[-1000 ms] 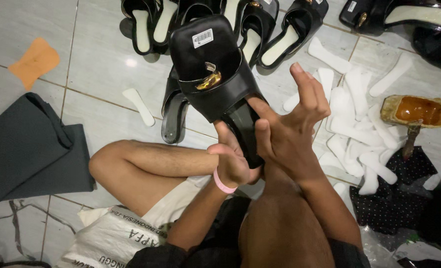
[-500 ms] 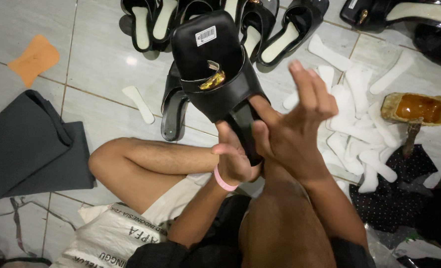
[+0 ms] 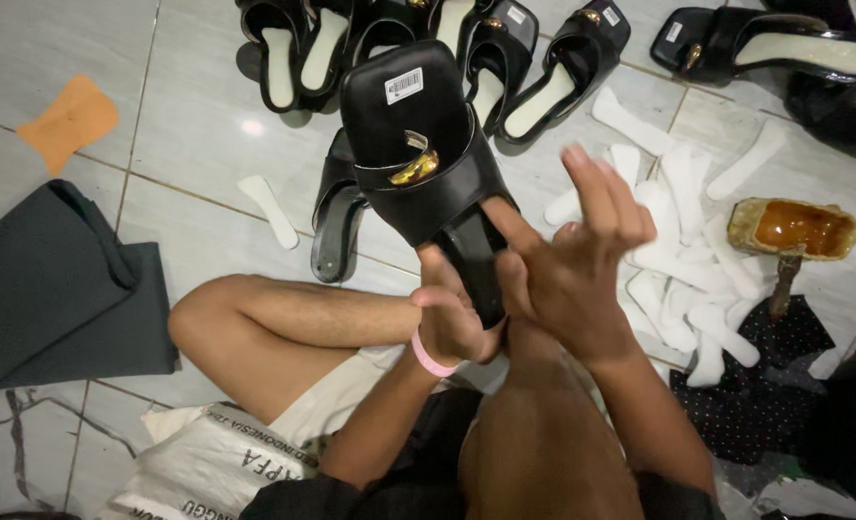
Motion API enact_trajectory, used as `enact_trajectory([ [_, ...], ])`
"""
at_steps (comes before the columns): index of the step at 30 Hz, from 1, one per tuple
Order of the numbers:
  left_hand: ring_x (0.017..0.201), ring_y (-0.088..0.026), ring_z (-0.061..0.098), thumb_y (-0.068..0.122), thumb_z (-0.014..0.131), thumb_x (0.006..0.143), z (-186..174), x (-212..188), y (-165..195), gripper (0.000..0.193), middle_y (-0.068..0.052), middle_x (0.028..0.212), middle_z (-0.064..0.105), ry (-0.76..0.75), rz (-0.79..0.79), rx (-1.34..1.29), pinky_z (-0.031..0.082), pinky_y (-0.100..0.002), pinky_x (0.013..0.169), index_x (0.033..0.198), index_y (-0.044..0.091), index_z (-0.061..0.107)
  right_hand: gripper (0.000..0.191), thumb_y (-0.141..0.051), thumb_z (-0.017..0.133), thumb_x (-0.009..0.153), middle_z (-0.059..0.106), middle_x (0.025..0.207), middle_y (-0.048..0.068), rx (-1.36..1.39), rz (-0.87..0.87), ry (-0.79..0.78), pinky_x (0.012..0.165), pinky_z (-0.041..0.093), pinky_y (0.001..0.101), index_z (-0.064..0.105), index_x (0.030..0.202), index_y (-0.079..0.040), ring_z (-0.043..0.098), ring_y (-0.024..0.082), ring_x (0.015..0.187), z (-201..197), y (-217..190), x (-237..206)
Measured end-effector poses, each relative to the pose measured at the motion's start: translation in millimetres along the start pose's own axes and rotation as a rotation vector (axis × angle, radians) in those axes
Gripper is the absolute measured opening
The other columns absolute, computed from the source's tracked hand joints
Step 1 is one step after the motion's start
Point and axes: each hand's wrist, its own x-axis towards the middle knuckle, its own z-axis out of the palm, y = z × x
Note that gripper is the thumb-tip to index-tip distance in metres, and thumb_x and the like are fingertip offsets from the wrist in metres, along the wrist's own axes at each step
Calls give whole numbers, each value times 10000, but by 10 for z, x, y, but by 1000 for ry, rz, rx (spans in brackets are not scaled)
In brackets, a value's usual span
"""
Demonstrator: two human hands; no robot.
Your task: The person sits on the floor and assembles black slide sandals by hand. They apply a brown adhesive to the sole of a slide, press it in place, and then insert a white foam insole into the shoe. The process is repeated for multiple slides.
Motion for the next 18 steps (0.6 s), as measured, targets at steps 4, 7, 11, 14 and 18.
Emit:
enact_trajectory([
  [4,1215,-177,514,705,401,972,-32,40,-33,991,-98,1368,476,-13,20,-284,489,-333,1037,1548,-19,45,449,-445,422,1142,394,1572,114,-46,-62,-8,1168,200,443,806,1287,-263,284,286,1434,63,47,-52],
  [7,1264,-198,504,680,390,1041,-172,37,-32,941,-87,1402,502,-154,-62,-173,409,-346,1161,1567,2,2,422,-394,452,1103,409,1525,80,-28,-104,-33,1136,206,450,821,1274,-279,294,269,1407,-53,56,-262],
  [11,1279,-244,505,766,384,912,-172,12,-86,995,-69,1400,488,-44,-179,-337,428,-437,1190,1584,146,-9,425,-387,468,1028,419,1520,83,76,-98,-9,1138,257,453,793,1283,-286,303,265,1396,-149,82,-421],
  [14,1276,-267,506,864,384,730,-110,6,-108,1108,-35,1390,463,123,-225,-652,487,-514,1155,1591,288,-10,359,-354,495,1050,419,1496,117,120,-66,21,1122,263,452,766,1279,-300,308,284,1375,-94,126,-368],
  [18,1263,-266,540,893,352,808,-177,31,-38,1125,-81,1382,501,28,-237,-746,505,-449,1083,1660,239,18,379,-350,496,1115,441,1504,78,-93,-125,-14,1126,228,416,799,1343,-348,333,259,1380,21,144,-295],
])
